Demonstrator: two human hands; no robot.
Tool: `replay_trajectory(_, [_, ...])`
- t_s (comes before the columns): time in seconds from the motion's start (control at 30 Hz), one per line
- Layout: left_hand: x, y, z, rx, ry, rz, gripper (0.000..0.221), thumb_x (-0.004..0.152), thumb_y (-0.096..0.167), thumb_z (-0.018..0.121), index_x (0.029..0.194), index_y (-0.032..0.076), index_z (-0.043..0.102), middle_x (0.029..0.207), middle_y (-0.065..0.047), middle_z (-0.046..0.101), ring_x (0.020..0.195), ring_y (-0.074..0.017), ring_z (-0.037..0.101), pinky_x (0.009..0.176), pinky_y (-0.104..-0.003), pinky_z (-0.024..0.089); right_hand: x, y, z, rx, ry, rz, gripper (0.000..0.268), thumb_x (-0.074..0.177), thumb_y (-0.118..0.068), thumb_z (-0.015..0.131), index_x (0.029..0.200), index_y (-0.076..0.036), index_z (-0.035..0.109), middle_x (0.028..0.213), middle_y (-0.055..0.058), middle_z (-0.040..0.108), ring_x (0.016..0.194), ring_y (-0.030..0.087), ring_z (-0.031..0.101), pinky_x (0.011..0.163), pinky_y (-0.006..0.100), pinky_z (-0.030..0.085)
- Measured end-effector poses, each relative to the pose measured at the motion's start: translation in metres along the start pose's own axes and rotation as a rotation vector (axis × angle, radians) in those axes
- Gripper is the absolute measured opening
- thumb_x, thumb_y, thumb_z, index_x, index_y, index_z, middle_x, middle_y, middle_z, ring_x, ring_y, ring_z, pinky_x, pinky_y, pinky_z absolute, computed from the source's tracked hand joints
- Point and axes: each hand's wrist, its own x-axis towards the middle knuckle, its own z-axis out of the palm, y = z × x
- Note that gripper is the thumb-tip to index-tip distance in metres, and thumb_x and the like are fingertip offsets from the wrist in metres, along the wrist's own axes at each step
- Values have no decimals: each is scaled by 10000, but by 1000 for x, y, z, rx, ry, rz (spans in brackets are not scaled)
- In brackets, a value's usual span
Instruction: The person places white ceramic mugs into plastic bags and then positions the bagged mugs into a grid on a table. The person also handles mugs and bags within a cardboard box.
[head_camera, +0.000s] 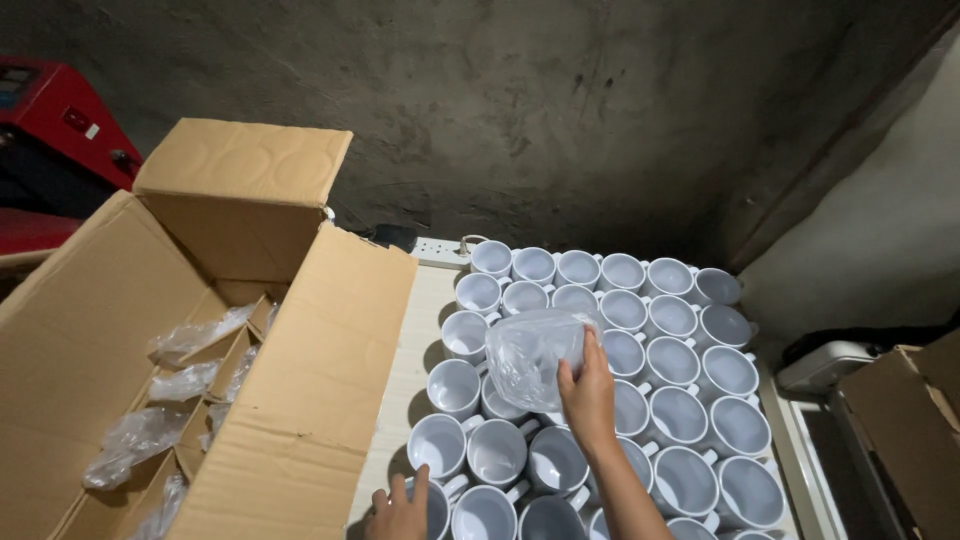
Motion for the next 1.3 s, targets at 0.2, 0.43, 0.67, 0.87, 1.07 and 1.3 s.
replay_trajectory(0.2, [-76, 15, -136, -82, -130, 100, 1097, 779, 393, 897, 1588, 331, 157, 1546, -142, 233, 1334, -412, 389, 1034, -533, 490, -5, -7, 6, 12, -30, 15, 665, 873, -67, 663, 1486, 30, 425, 1300, 220, 620, 693, 256, 634, 695, 369, 526])
replay_trajectory(0.43, [-113, 13, -197, -81, -36, 191, 1166, 674, 387, 947, 1575, 293, 213, 1510, -150, 291, 1304, -427, 431, 981, -530, 528, -12, -18, 14, 13, -48, 5, 659, 870, -67, 664, 1482, 17, 435, 1259, 206, 639, 684, 257, 629, 683, 375, 528])
replay_trajectory(0.67, [-149, 21, -291, -260, 208, 453, 1168, 621, 354, 963, 1572, 209, 301, 1497, -202, 341, 1243, -448, 455, 952, -517, 498, -12, -18, 11, 31, -94, 12, 696, 862, -83, 682, 1507, -16, 430, 1083, 181, 650, 680, 238, 626, 655, 365, 521])
replay_trajectory(0.87, [-126, 59, -333, -553, 479, 580, 1082, 622, 338, 939, 1524, 150, 372, 1437, -219, 414, 1239, -448, 496, 951, -509, 498, -12, 2, 8, 228, -138, 18, 717, 881, -55, 665, 1556, -30, 427, 1032, 134, 621, 710, 157, 570, 632, 334, 501])
replay_trajectory(1.07, [-93, 90, -331, -485, 471, 590, 1054, 590, 277, 945, 1485, 162, 400, 1428, -195, 428, 1257, -453, 472, 962, -507, 498, -4, 27, -18, 652, -362, 180, 732, 911, -67, 645, 1603, -44, 406, 1133, 99, 579, 917, 141, 563, 761, 283, 492])
replay_trajectory(1.3, [-91, 121, -316, -300, 598, 653, 1107, 535, 204, 965, 1490, 176, 406, 1437, -208, 426, 1212, -439, 482, 893, -501, 524, 0, -2, -47, 1038, -560, 230, 792, 854, -369, 715, 1520, -80, 398, 1400, 90, 524, 1232, 217, 570, 917, 406, 525])
